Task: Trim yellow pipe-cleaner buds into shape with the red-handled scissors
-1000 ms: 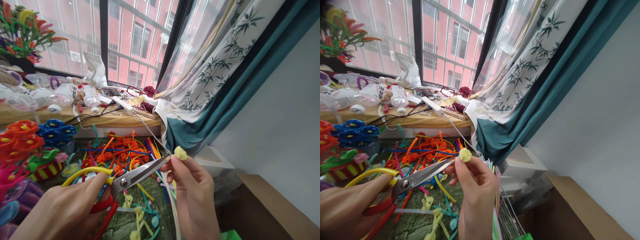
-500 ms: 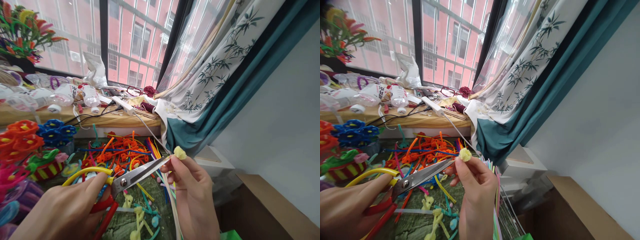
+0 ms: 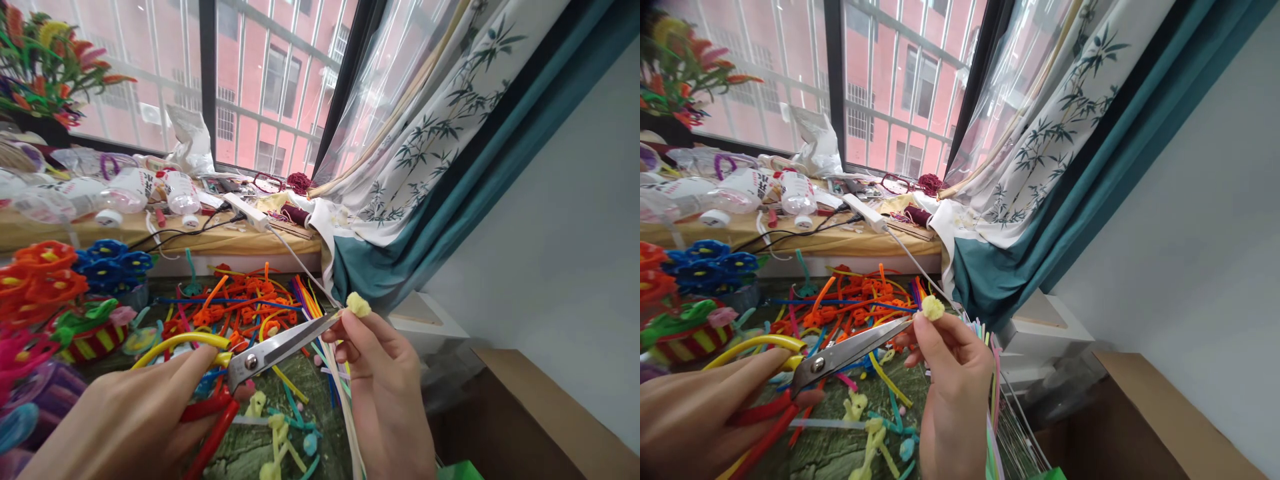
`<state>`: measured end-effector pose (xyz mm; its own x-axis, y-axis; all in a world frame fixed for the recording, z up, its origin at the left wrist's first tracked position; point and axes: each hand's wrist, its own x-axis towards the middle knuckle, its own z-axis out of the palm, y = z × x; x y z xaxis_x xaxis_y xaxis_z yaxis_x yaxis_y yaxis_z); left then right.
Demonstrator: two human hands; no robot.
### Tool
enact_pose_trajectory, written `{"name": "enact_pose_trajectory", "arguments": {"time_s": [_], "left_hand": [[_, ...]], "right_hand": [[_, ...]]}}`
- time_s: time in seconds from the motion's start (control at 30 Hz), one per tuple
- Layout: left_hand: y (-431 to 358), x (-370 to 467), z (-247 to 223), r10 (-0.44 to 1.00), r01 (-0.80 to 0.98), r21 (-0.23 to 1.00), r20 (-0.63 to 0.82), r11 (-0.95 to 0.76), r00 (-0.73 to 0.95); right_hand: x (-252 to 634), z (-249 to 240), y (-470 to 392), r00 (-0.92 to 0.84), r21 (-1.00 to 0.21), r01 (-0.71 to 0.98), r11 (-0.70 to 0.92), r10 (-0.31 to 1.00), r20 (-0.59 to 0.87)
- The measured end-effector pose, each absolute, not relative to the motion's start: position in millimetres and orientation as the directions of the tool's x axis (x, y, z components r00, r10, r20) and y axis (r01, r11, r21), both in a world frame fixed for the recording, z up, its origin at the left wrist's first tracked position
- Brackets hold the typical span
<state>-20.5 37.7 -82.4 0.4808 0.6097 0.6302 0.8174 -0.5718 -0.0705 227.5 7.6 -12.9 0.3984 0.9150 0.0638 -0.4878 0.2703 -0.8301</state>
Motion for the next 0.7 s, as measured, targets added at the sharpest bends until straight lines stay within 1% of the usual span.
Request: {"name": "enact_pose_trajectory", "arguments": {"time_s": [0.1,0.2,0.33,0.53,0.7], "left_hand": [[39,-16,-79,0.613,0.824,-0.05,0.644,-0.565,0.459],[35,-11,-73,0.612,0.836,-0.065,0.65,-0.545,0.45],[30,-10,-70,0.572,0.795,-0.07,0.657,-0.602,0.491],[32,-12,-74,0.582,0.812,-0.171,0.617,-0.558,0.53],[28,-3,-66,0.619,0.833,-0.207,0.584,-0.513,0.525]], "right_hand": [[227,-14,10,0.414,-0.828,-0.497,0.262,0.909,0.039],[227,-15,11,0.436,-0.826,-0.503,0.256,0.9,0.013],[228,-17,11,0.453,-0.82,-0.515,0.25,0.892,-0.013],[230,-15,10,0.464,-0.831,-0.492,0.26,0.886,0.003],[227,-11,9,0.494,-0.828,-0.492,0.269,0.87,-0.011]]}}
